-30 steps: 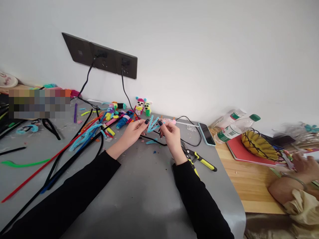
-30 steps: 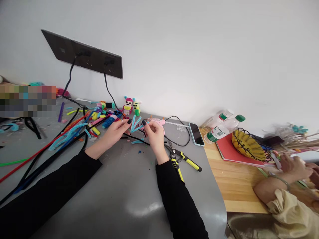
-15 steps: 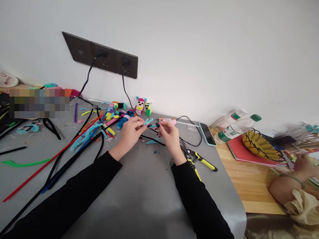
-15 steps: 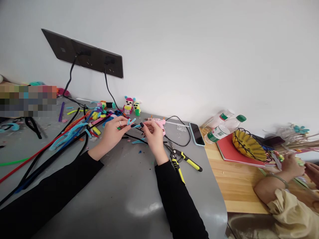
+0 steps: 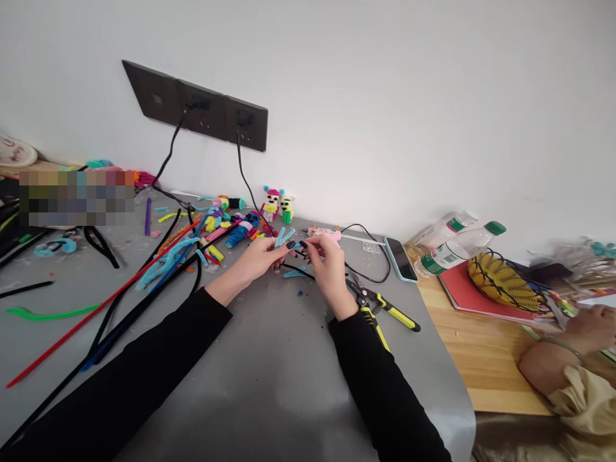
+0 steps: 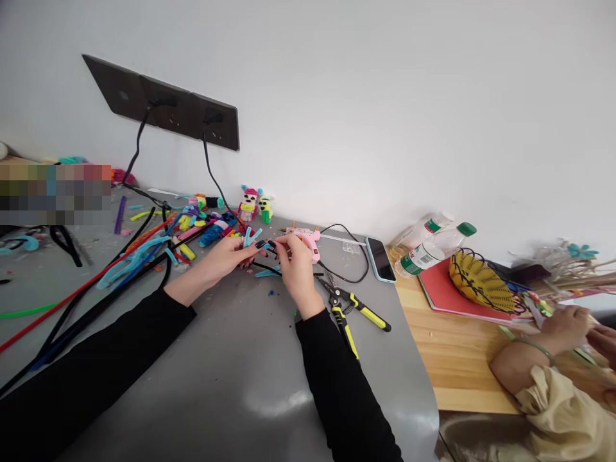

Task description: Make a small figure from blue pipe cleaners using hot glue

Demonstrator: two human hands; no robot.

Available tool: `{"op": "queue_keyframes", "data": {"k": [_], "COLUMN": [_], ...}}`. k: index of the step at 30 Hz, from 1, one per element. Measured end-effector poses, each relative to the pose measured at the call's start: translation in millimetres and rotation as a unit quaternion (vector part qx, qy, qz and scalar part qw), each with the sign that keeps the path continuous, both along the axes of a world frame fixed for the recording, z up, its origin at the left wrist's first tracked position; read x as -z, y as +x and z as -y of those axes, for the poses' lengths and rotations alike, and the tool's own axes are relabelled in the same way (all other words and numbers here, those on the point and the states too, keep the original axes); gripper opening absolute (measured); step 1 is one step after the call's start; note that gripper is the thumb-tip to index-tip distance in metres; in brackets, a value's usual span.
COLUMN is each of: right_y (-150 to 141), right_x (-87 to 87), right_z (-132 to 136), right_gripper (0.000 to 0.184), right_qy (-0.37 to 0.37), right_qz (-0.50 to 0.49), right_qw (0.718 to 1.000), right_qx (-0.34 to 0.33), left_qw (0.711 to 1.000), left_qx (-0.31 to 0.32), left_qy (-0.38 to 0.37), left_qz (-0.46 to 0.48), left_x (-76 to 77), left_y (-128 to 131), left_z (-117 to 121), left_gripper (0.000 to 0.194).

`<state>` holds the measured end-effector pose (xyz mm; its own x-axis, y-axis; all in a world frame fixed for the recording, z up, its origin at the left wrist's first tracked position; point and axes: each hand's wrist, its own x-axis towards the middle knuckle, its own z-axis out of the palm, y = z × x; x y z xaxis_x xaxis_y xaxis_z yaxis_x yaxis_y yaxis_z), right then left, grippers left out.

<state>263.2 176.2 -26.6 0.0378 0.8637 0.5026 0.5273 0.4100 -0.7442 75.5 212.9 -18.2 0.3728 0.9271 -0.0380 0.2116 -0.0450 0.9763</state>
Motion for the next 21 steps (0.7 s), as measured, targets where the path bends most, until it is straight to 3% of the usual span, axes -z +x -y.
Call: {"op": "queue_keyframes", "data": {"k": [7,12,15,19,21], "right_y": [7,2,-1,0,2], "right_x": [-4.0,-6.0,-7.0,-8.5,-8.9], "right_z": [0,0,-1,-2,-2], "right_gripper": [0.026,0.029,0.036,0.042,0.042], "right_qy": [0.056,0.003,-0.125,-0.322,-0.342], "right_qz": [0.127,0.053,-0.083,-0.274,-0.306], "right_qw": [0.99,0.999,0.988,0.902,0.883], "right_qx": [-0.024,-0.011,-0.033,-0.088,-0.093], "left_qw": [0.999,0.998,0.982,0.9,0.864], "left_qx": [0.01,0.007,-0.014,-0.028,-0.011], "left_qy": [-0.021,0.06,0.18,0.424,0.489], "left_qz": [0.048,-0.004,-0.062,-0.101,-0.119], "left_x": [3.5,6.9,6.3,8.8,11.8], "left_y": [-2,-4,-5,-5,-5], "left_z": [-3,-6,-3,-1,-2], "left_gripper": [0.041,0.041,0.036,0.029,0.034]}}
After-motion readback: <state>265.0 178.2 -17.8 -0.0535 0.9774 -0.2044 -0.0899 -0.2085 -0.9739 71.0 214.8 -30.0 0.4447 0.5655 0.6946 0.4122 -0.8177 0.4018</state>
